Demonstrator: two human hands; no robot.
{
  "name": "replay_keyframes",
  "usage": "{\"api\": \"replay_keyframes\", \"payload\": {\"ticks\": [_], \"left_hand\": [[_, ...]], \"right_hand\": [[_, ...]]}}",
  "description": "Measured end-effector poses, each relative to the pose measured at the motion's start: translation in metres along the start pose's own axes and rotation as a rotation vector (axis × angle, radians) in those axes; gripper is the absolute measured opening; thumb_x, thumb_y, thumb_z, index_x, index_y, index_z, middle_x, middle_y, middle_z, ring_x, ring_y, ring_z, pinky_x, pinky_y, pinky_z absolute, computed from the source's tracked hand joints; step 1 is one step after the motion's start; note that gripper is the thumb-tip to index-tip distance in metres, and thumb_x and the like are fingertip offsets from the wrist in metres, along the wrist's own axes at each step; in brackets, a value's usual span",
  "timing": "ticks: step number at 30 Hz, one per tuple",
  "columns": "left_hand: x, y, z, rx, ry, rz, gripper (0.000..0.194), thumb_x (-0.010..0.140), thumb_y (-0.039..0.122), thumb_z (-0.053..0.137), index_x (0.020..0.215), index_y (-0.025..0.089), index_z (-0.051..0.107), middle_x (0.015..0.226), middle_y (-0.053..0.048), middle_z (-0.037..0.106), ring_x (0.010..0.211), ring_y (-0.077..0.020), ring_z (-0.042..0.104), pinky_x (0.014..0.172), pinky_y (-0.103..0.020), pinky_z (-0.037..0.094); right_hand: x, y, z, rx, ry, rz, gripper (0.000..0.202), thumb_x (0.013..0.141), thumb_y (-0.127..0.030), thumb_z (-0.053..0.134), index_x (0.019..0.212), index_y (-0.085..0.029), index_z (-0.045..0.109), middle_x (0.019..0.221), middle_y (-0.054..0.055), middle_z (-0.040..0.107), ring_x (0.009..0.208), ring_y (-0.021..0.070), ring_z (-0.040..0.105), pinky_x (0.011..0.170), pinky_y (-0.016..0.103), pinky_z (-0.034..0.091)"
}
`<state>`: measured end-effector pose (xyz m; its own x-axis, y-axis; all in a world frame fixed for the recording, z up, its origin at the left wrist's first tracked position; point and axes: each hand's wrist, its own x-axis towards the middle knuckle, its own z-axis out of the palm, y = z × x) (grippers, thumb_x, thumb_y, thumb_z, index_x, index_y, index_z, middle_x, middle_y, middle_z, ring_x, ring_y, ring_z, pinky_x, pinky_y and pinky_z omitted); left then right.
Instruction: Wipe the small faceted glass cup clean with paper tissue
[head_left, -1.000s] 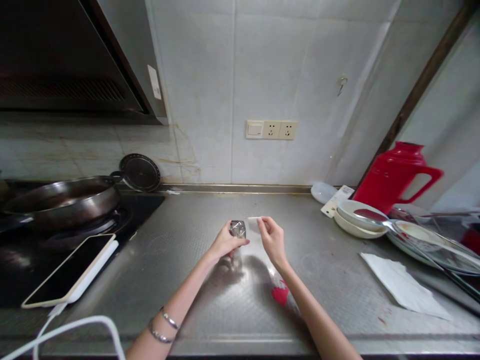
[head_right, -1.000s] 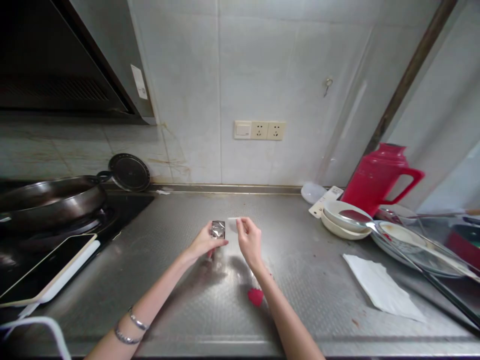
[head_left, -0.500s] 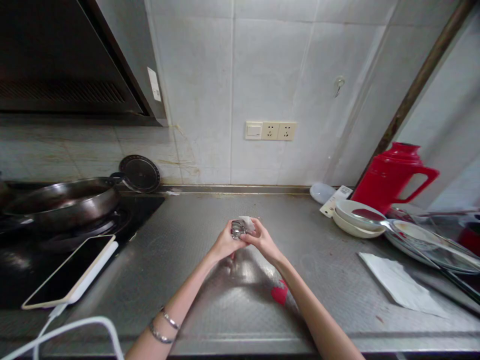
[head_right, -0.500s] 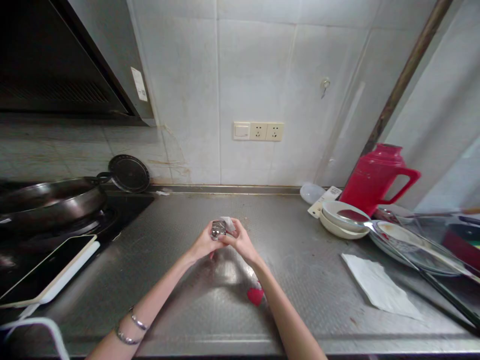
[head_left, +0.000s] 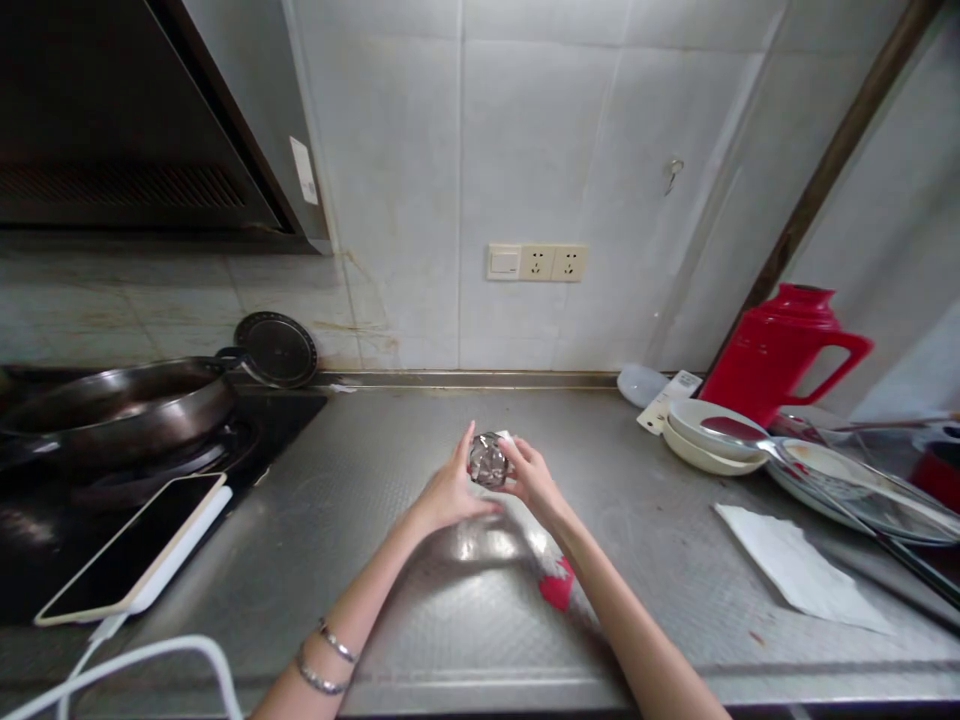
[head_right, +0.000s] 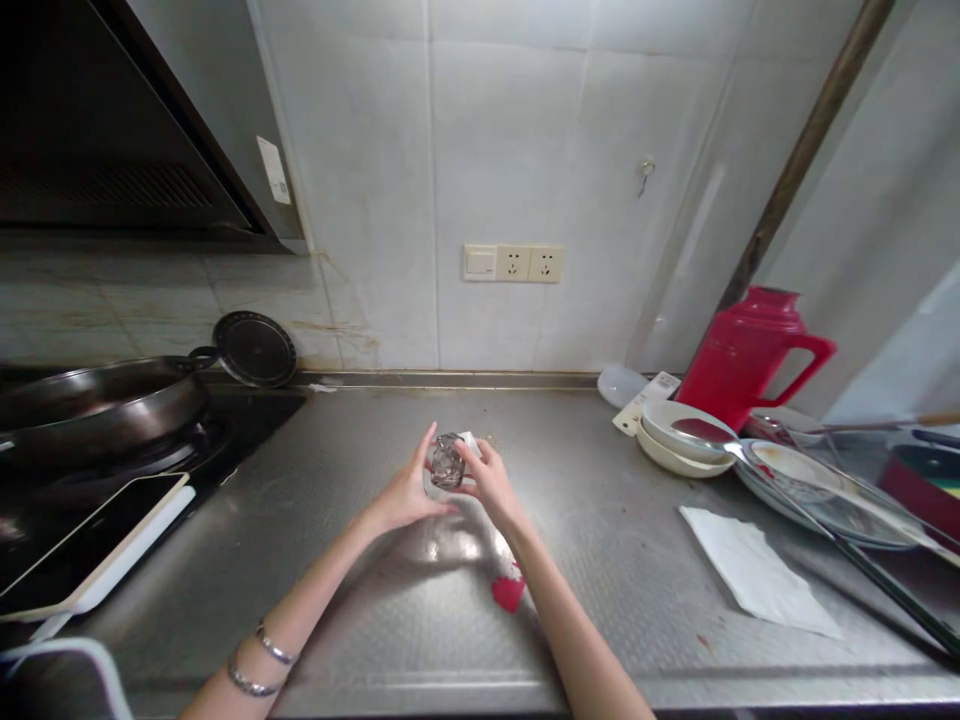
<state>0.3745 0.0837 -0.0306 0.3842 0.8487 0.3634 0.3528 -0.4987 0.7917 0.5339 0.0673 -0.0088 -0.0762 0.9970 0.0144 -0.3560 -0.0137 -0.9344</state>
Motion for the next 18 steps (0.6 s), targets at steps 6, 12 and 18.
{"api": "replay_keyframes", "payload": {"ticks": [6,12,18], "left_hand": [[0.001,-0.004,0.008,-0.008,0.085,0.05,0.095,0.059,0.023,0.081,0.139,0.025,0.03,0.133,-0.013,0.05,0.115,-0.0272,0.055,0.097,-0.042,0.044],[-0.001,0.0,0.013,-0.115,0.072,0.054,0.083,0.058,0.021,0.081,0.128,0.022,0.038,0.116,-0.009,0.061,0.099,-0.0223,0.062,0.087,-0.035,0.049],[0.0,0.003,0.015,-0.1,0.139,0.028,0.08,0.055,0.022,0.083,0.123,0.021,0.04,0.116,-0.01,0.06,0.098,-0.0215,0.061,0.086,-0.033,0.049]], "right_hand": [[0.005,0.011,-0.001,-0.066,0.051,-0.001,0.04,0.075,-0.055,0.062,0.095,-0.02,0.061,0.089,0.003,0.065,0.065,0.0162,0.063,0.049,0.027,0.054],[0.011,0.009,-0.011,-0.365,0.148,-0.149,0.036,0.076,-0.056,0.056,0.08,-0.02,0.061,0.073,0.001,0.06,0.065,0.0176,0.058,0.041,0.024,0.049],[0.013,0.008,-0.017,-0.638,0.293,-0.576,0.031,0.085,-0.047,0.052,0.083,-0.02,0.066,0.093,0.008,0.066,0.09,0.0219,0.061,0.072,0.032,0.052]]}}
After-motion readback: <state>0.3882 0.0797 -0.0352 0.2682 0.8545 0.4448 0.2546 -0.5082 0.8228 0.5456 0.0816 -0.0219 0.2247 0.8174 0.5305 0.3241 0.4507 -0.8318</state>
